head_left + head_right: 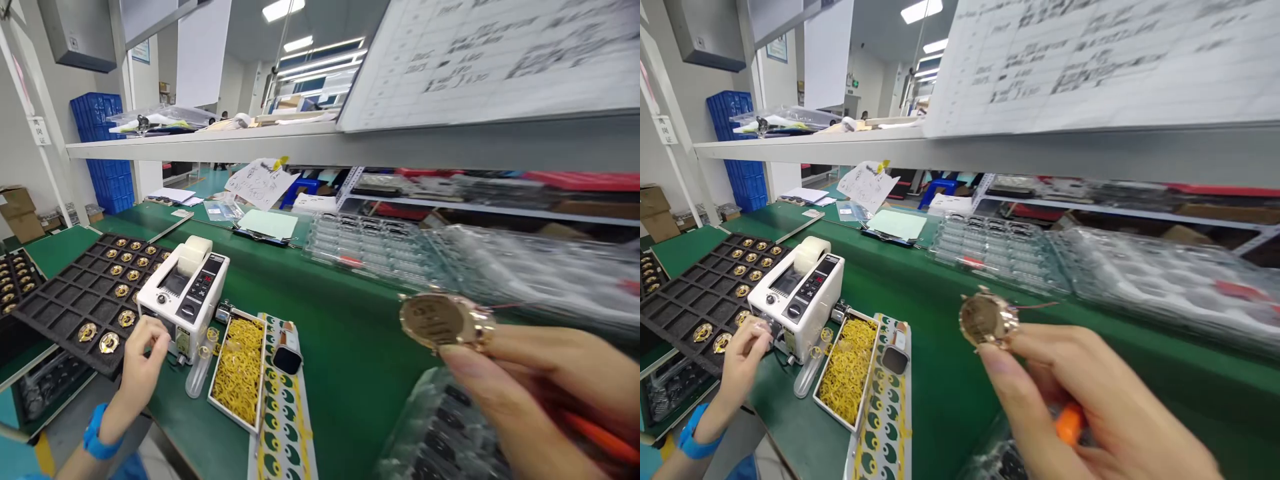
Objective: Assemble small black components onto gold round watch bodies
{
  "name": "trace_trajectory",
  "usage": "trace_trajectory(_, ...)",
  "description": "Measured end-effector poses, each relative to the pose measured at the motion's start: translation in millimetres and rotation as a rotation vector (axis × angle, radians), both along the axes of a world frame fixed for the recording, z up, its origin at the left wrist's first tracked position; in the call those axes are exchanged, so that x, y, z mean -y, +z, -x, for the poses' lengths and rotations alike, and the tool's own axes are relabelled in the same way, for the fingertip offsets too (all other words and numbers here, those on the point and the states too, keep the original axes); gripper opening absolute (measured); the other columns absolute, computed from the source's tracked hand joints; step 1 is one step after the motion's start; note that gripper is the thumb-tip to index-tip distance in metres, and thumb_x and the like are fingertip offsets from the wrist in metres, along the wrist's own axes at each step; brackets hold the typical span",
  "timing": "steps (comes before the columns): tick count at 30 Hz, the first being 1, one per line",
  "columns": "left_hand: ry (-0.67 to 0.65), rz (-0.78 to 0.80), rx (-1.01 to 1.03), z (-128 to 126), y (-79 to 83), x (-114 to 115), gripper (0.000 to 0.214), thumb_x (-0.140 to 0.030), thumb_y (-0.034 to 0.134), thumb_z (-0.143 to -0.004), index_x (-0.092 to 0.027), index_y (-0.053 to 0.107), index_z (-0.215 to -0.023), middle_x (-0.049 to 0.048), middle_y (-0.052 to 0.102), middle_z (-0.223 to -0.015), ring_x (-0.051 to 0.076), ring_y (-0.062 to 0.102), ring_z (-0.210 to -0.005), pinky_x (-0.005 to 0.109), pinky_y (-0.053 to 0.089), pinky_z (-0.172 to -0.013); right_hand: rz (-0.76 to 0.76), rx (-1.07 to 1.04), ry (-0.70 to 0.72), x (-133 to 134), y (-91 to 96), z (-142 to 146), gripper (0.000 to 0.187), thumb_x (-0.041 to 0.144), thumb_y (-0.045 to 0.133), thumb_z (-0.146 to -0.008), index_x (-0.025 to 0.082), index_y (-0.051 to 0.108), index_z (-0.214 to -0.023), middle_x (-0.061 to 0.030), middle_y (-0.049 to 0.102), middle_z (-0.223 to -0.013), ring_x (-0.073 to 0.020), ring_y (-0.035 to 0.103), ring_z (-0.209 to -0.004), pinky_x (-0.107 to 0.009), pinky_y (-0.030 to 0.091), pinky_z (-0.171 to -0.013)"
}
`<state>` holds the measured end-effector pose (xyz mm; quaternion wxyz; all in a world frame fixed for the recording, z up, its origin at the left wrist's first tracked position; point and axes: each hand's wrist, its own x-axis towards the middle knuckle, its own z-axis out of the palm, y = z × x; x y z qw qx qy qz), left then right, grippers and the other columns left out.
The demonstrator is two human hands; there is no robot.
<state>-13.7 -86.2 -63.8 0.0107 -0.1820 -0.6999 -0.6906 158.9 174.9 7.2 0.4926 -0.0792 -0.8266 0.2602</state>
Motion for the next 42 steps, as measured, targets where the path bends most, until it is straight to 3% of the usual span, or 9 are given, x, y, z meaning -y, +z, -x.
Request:
trace_trajectory(3, -0.194, 0.386, -0.338, 0.0, 22.0, 1.4, 0.016, -0.023, 0.059, -0.084, -0.02, 0.065, -0.07, 0.0102, 0.064, -0.115, 0.021, 0.062, -0.083, 0.031, 0.045, -0.076, -0.118, -0.009, 0.069, 18.3, 15.9, 1.8, 0.008, 0.033, 0.06, -0.092, 0.029, 0.064, -0.086, -0.0077, 0.061, -0.091, -0.0211, 0.059, -0.078, -0.034, 0.043, -0.06)
trace_trajectory(6, -0.353, 0.71, -0.568, 6.3, 51.2, -0.2, 0.022, -0.019, 0.047, -0.091, -0.021, 0.06, -0.073, 0.0108, 0.062, -0.124, 0.019, 0.063, -0.074, 0.03, 0.043, -0.066, -0.085, 0.018, 0.152, 25.9, 22.9, 4.9, 0.011, 0.029, 0.056, -0.094, 0.029, 0.063, -0.087, -0.0065, 0.065, -0.095, -0.0207, 0.063, -0.088, -0.03, 0.049, -0.067)
trace_trajectory(8, -0.421, 0.671, -0.607, 7.2, 73.3, -5.5, 0.024, -0.021, 0.044, -0.094, -0.021, 0.055, -0.072, 0.0089, 0.064, -0.113, 0.018, 0.061, -0.072, 0.027, 0.04, -0.059, 0.026, 0.049, 0.221, 26.6, 24.4, 7.2, 0.017, 0.034, 0.054, -0.096, 0.028, 0.064, -0.084, -0.0062, 0.067, -0.098, -0.0209, 0.065, -0.091, -0.028, 0.051, -0.069)
trace_trajectory(11, -0.572, 0.383, -0.605, -2.1, 103.7, -23.3, 0.026, -0.024, 0.045, -0.097, -0.021, 0.051, -0.072, 0.0038, 0.061, -0.089, 0.016, 0.056, -0.07, 0.026, 0.039, -0.06, 0.253, 0.089, 0.376, 24.2, 24.2, 10.8, 0.029, 0.046, 0.051, -0.096, 0.024, 0.063, -0.08, -0.0062, 0.067, -0.093, -0.0212, 0.066, -0.089, -0.029, 0.053, -0.073)
trace_trajectory(15, -0.84, 0.153, -0.524, -21.2, 125.5, -62.9, 0.028, -0.026, 0.049, -0.095, -0.021, 0.052, -0.068, -0.0013, 0.05, -0.068, 0.015, 0.048, -0.065, 0.026, 0.036, -0.06, 0.487, 0.135, 0.519, 19.0, 23.9, 14.7, 0.04, 0.058, 0.054, -0.09, 0.022, 0.055, -0.074, -0.0026, 0.059, -0.075, -0.0174, 0.057, -0.07, -0.029, 0.05, -0.066)
trace_trajectory(19, -0.931, 0.17, -0.422, -27.0, 125.6, -100.4, 0.027, -0.028, 0.054, -0.091, -0.019, 0.055, -0.065, -0.0024, 0.045, -0.068, 0.013, 0.042, -0.062, 0.027, 0.031, -0.057, 0.588, 0.153, 0.573, 16.1, 25.2, 14.2, 0.044, 0.062, 0.056, -0.087, 0.021, 0.05, -0.07, 0.0012, 0.044, -0.067, -0.0142, 0.043, -0.062, -0.027, 0.042, -0.059)
trace_trajectory(22, -0.934, 0.19, -0.39, -24.0, 120.4, -113.9, 0.027, -0.028, 0.054, -0.09, -0.018, 0.056, -0.065, -0.0031, 0.041, -0.069, 0.013, 0.039, -0.062, 0.027, 0.029, -0.057, 0.593, 0.169, 0.611, 14.2, 25.1, 12.6, 0.044, 0.06, 0.055, -0.088, 0.021, 0.048, -0.071, 0.0022, 0.04, -0.067, -0.0138, 0.038, -0.062, -0.027, 0.037, -0.059)
trace_trajectory(30, -1.024, 0.229, -0.369, -17.6, 116.5, -114.3, 0.024, -0.026, 0.055, -0.089, -0.019, 0.059, -0.068, -0.0033, 0.04, -0.073, 0.013, 0.04, -0.066, 0.028, 0.029, -0.061, 0.595, 0.166, 0.683, 8.9, 19.8, 11.9, 0.041, 0.054, 0.055, -0.092, 0.02, 0.049, -0.069, 0.0022, 0.042, -0.07, -0.0137, 0.038, -0.065, -0.027, 0.033, -0.062)
trace_trajectory(42, -1.041, 0.26, -0.306, -17.8, 116.4, -117.5, 0.027, -0.028, 0.057, -0.089, -0.017, 0.059, -0.065, -0.0042, 0.038, -0.072, 0.011, 0.037, -0.063, 0.028, 0.026, -0.057, 0.693, 0.146, 0.705, 6.9, 16.5, 11.7, 0.039, 0.052, 0.06, -0.09, 0.02, 0.053, -0.07, 0.0027, 0.042, -0.068, -0.0131, 0.037, -0.063, -0.027, 0.032, -0.061)
